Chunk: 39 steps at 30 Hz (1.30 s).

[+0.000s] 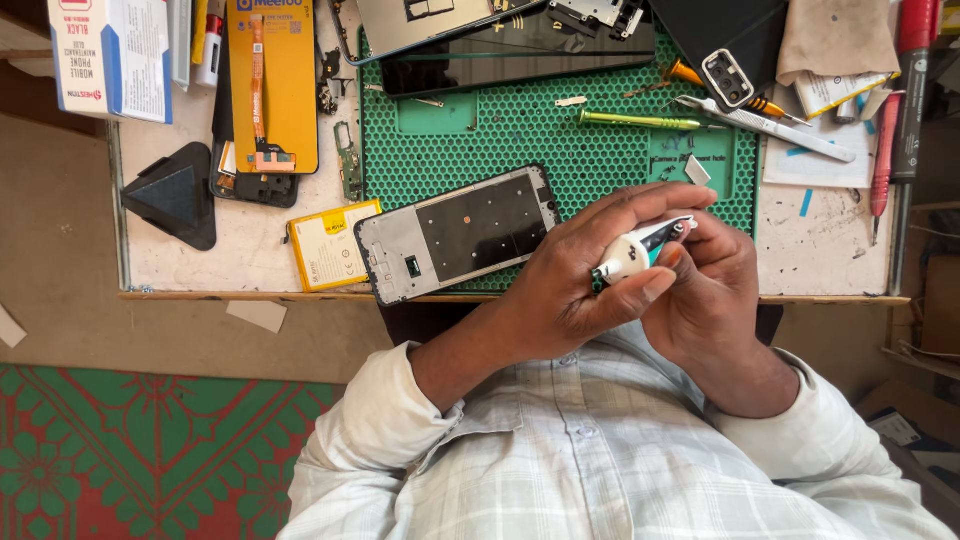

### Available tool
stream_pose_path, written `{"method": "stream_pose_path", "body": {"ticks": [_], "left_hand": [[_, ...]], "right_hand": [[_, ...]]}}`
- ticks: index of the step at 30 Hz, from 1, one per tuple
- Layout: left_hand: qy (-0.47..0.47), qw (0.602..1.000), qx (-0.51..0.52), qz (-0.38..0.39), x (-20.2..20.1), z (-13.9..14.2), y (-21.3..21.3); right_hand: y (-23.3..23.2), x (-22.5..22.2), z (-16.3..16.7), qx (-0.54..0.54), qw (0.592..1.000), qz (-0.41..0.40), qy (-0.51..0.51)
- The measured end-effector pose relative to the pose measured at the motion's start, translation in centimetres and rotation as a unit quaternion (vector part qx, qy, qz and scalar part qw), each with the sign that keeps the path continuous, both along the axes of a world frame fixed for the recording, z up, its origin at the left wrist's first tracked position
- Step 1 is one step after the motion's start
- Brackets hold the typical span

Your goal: The person applies adhesive along the edges of a smartphone frame, then installs a new display assembly and a battery into the phone chassis. The person handles the phone frame, display, battery, and adhesive bottle on a workbench with tools.

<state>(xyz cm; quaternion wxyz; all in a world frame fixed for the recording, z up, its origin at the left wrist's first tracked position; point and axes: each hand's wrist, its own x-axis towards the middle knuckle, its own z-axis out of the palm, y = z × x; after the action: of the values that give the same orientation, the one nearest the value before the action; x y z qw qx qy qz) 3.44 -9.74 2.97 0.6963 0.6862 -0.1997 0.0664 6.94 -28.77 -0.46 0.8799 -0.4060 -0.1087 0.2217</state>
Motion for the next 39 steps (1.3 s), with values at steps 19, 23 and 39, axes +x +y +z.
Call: {"method": "stream_pose_path", "body": {"ticks": [19, 23, 39], "left_hand": [[0.0, 0.859, 0.454, 0.236, -5.8, 3.7, 12.3], [0.053, 0.829, 0.506, 0.232, -6.7, 3.3, 13.7], [0.025, 0.907, 0.311, 0.285, -7.2, 3.0, 14.1]], "right_hand": [[-9.6, 9.3, 8.3, -0.705, 0.57, 0.025, -0.422], [-9.8, 9.8, 8.0, -0.741, 0.52, 0.033, -0.423], [-12.6, 7.3, 4.2, -0.596, 0.676, -0.101, -0.421]]}}
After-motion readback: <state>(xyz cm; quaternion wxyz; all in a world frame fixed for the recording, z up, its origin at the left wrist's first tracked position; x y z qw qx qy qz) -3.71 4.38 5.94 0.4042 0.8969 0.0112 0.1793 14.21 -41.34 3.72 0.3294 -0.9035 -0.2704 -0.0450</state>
